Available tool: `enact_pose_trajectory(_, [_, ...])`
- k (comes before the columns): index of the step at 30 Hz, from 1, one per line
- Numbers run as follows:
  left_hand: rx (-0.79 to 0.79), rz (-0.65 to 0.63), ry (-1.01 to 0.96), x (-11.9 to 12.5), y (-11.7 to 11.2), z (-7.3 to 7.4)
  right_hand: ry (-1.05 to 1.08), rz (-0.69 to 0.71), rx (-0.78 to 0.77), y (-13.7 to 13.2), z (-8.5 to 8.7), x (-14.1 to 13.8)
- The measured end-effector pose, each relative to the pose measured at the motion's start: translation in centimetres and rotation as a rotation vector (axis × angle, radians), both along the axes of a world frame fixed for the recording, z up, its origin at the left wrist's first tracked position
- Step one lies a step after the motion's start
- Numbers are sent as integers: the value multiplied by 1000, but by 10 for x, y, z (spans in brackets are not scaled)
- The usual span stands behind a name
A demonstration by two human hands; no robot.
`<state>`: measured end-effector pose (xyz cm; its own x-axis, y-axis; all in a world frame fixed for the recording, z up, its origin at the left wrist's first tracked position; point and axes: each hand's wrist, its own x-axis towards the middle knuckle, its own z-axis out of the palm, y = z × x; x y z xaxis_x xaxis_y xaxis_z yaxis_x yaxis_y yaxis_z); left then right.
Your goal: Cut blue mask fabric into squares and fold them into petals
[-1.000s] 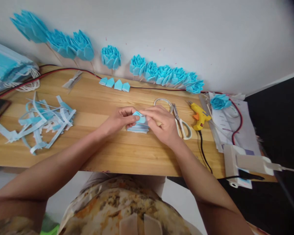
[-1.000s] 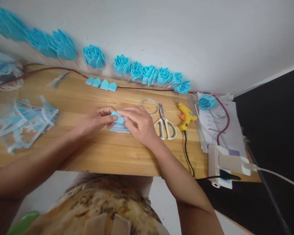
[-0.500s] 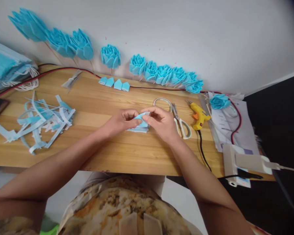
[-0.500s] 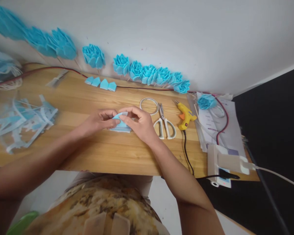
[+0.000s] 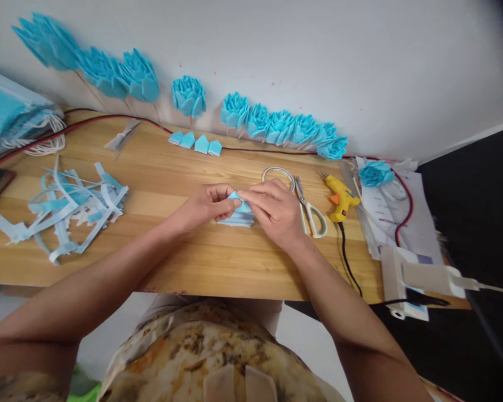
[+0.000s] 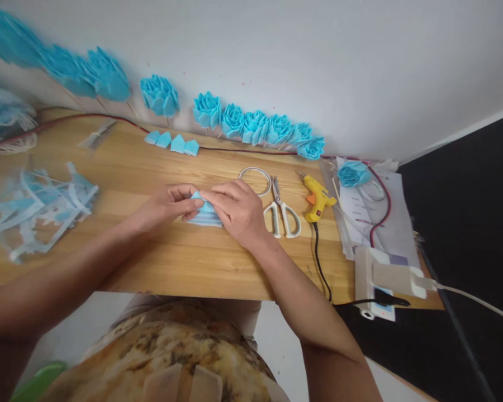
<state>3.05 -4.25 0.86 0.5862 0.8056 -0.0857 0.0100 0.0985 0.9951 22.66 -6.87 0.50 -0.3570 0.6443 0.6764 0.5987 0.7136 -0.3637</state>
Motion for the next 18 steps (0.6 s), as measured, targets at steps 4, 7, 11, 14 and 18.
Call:
enact_pose_trajectory(4, [-15, -11, -39, 0, -1, -1, -5, 2, 16, 0, 0, 0])
enact_pose_trajectory(7, [-20, -20, -64, 0, -1, -1, -1, 6, 22, 1, -2, 0])
enact_pose_trajectory(11, [-9, -31, -88, 0, -1, -1, 25, 19, 68, 2, -4, 0])
enact_pose_trajectory(14, [-3, -40, -102, 1, -1, -3, 15, 15, 45, 2, -4, 1])
enact_pose_trajectory(18, [-34, -14, -102, 1, 0, -8, 16, 22, -25, -1, 0, 0])
